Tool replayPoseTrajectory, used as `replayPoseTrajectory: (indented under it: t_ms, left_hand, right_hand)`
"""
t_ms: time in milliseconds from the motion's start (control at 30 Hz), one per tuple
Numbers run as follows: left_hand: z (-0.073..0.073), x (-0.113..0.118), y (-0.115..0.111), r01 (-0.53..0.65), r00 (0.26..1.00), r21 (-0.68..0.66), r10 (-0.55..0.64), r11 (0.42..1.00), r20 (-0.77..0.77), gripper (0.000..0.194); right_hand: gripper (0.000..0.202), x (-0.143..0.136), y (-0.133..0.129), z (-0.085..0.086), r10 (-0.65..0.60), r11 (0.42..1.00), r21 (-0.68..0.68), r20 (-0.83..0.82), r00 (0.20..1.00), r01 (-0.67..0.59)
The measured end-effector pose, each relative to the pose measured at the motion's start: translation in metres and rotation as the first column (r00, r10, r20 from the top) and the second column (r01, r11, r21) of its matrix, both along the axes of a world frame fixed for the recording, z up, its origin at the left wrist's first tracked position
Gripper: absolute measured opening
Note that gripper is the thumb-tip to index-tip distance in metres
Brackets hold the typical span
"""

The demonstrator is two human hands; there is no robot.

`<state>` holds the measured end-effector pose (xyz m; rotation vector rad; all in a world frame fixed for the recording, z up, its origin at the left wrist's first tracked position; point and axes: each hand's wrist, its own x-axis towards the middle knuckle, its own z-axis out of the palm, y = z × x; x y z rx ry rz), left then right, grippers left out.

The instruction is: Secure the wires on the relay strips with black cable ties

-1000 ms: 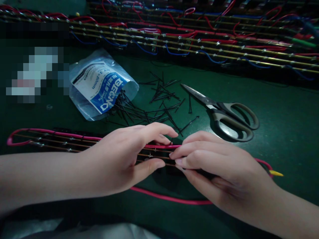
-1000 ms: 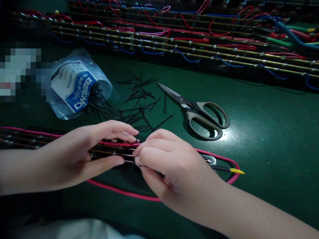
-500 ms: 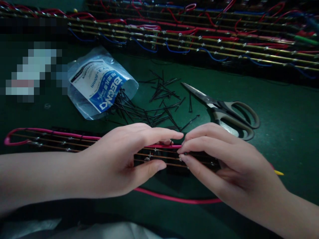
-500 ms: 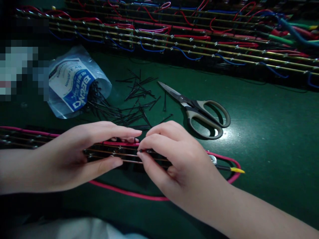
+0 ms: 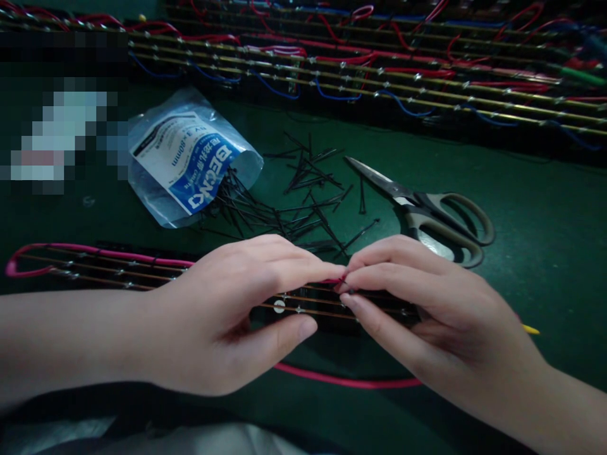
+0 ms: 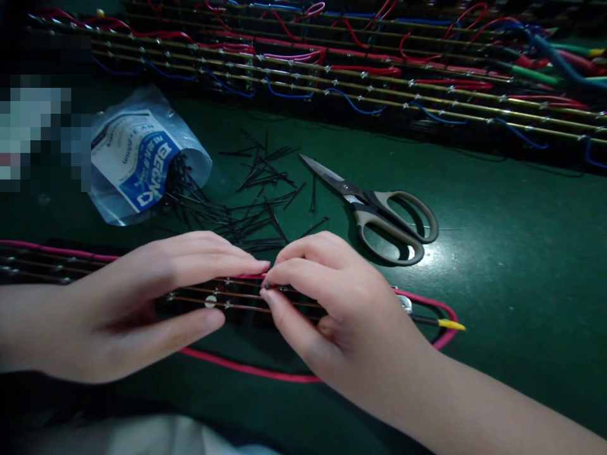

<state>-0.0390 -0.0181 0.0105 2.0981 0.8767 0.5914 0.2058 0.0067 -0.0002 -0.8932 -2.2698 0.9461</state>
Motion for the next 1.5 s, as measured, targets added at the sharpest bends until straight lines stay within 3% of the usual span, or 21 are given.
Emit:
replayPoseTrajectory:
  t_ms: [400, 1300, 1500]
  left_hand:
    - [-0.0053, 0.0019, 0.0012, 0.037, 0.997, 0.052, -0.040, 0.998, 0.062, 0.048]
    - [-0.0040, 0.0004, 0.0018, 0.100, 0.992, 0.035, -0.097, 0.994, -0.082, 0.051]
    - [-0.0035, -0.0014, 0.0000, 0.087, 0.996, 0.050, -0.085, 0.995, -0.040, 0.050]
  right_hand:
    - [0.011, -0.0005, -0.0028, 0.0000, -0.013, 1.000, 0.023, 0.006, 1.000, 0.013]
    - [0.009, -0.0011, -0.0022, -0.0004, -0.002, 1.000, 0.002, 0.033, 0.999, 0.002]
    - [0.010, 0.0003, -0.0021, 0.0000, -0.012, 1.000, -0.001, 0.054, 0.998, 0.012]
